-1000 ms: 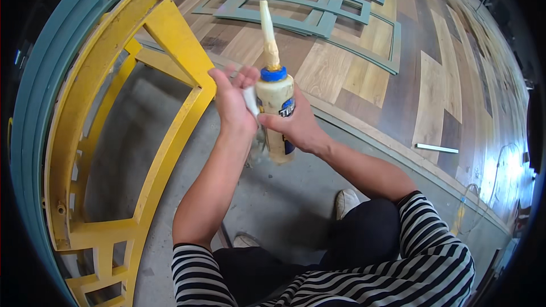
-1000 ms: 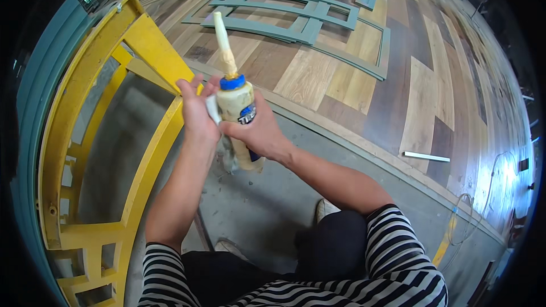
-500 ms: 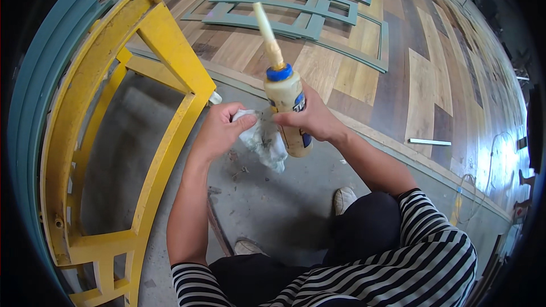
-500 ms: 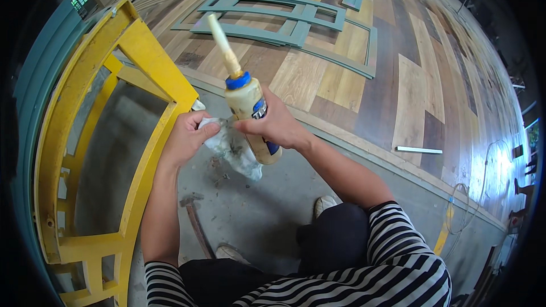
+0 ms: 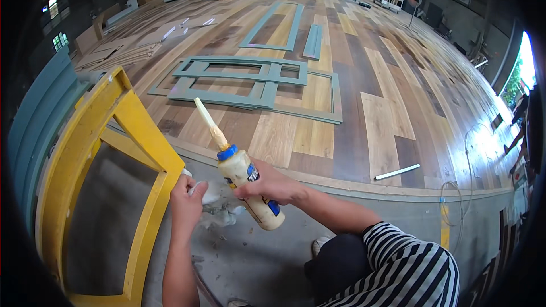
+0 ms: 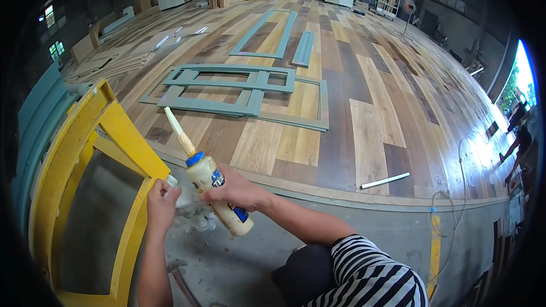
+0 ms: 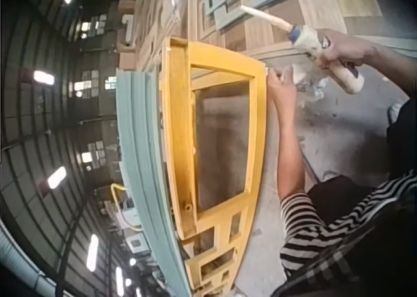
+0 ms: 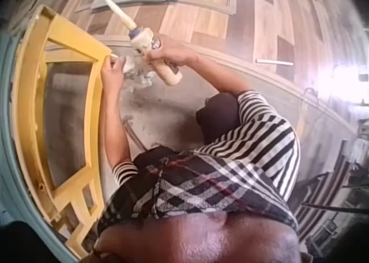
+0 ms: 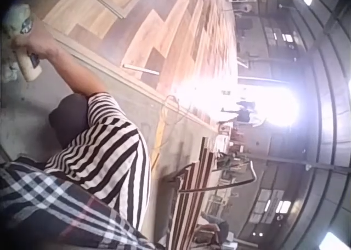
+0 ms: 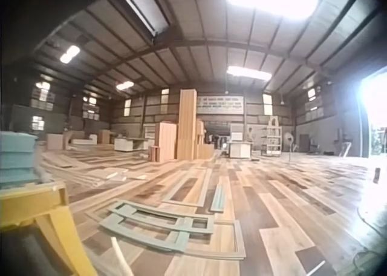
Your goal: Cleaning the nozzle of a glue bottle and using a hammer to tap components on an assembly frame.
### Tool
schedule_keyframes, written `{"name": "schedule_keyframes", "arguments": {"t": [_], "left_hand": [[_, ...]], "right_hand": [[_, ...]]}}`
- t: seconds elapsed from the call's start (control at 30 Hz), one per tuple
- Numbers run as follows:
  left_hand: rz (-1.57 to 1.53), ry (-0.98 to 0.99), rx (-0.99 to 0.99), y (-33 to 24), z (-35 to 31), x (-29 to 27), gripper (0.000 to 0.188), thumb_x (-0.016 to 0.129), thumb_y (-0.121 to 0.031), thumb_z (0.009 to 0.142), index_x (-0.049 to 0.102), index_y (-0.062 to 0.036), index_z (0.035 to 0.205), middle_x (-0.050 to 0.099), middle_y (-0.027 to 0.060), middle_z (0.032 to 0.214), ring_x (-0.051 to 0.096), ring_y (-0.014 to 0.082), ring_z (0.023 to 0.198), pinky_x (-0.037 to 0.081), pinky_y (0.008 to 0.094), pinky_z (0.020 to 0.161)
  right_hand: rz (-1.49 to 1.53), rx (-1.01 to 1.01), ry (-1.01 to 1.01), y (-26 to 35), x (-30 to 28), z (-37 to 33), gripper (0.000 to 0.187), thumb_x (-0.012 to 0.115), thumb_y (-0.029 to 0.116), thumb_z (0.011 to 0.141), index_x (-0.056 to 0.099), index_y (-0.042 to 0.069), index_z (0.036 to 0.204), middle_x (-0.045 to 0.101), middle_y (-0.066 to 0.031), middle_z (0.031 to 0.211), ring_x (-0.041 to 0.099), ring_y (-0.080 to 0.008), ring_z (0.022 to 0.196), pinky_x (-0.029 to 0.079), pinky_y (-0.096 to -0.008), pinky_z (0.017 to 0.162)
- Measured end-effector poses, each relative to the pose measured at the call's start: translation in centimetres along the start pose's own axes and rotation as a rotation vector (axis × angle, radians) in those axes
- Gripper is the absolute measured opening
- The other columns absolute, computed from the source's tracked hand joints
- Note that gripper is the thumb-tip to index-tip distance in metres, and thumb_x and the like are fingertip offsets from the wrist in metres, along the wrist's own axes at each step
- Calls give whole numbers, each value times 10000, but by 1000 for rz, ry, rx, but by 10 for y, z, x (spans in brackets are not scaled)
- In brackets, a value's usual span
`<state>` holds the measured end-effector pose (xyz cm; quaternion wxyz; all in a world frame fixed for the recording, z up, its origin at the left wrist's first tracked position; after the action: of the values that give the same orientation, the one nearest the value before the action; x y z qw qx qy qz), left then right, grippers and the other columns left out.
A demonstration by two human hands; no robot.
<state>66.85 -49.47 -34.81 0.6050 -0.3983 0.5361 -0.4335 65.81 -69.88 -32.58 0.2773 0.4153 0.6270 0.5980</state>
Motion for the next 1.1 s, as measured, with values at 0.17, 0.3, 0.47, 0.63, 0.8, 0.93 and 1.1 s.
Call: {"name": "schedule_keyframes", "arguments": {"t": [0.17,0.3,0.47,0.63,0.8,0.93,1.1], "left_hand": [[-181,444,-132,2,-18,45,501,774,-194,898,571,-17,1321,666,52,870,596,125,731,479,272,666],[-964,540,-429,-3,-41,81,761,622,-533,942,393,-70,1501,715,161,935,698,242,759,559,334,710],[-897,359,-496,64,-28,83,474,597,-288,974,476,-74,1379,647,172,1184,673,250,1001,588,411,797],[-495,576,-136,-11,-46,113,526,701,-168,892,496,-51,1363,628,91,1217,624,205,1093,552,374,917],[-427,676,95,10,-53,114,541,713,-157,894,492,-42,1375,604,78,1270,602,195,1135,527,348,969],[-317,675,-68,100,-52,131,576,725,-162,899,457,-41,1394,585,96,1292,591,176,1159,501,325,993],[-566,697,-377,121,-61,124,610,572,-452,1005,382,-107,1471,539,115,1361,598,268,1202,536,418,996]], "right_hand": [[-112,-69,-27,8,-3,-1,642,830,192,740,525,44,1285,634,-68,1117,601,-172,1031,495,-332,926],[-129,-200,41,26,-6,-4,674,837,183,737,509,49,1311,634,-64,1141,600,-175,1049,489,-336,947],[-75,-182,171,26,14,-10,687,833,193,731,506,40,1314,631,-70,1134,594,-172,1040,478,-333,956],[-273,-267,103,30,10,-10,674,828,213,723,517,25,1291,628,-86,1112,586,-171,1017,476,-326,939],[-99,-155,-40,24,-6,-11,684,828,243,722,517,22,1290,625,-88,1093,586,-171,1003,478,-318,925],[-97,-136,-53,13,-2,-5,671,826,229,725,520,25,1287,626,-80,1073,590,-169,980,485,-319,910],[-138,-184,-186,-4,-22,3,691,836,239,711,527,24,1290,635,-95,1052,606,-183,988,501,-325,893]]}}
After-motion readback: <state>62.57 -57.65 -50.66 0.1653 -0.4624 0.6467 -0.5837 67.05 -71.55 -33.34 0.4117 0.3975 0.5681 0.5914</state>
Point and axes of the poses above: each hand's wrist, its own z-axis towards the middle knuckle, its own x-axis out of the palm, y = z × x, the point moved 9 cm from there along z, towards the middle knuckle
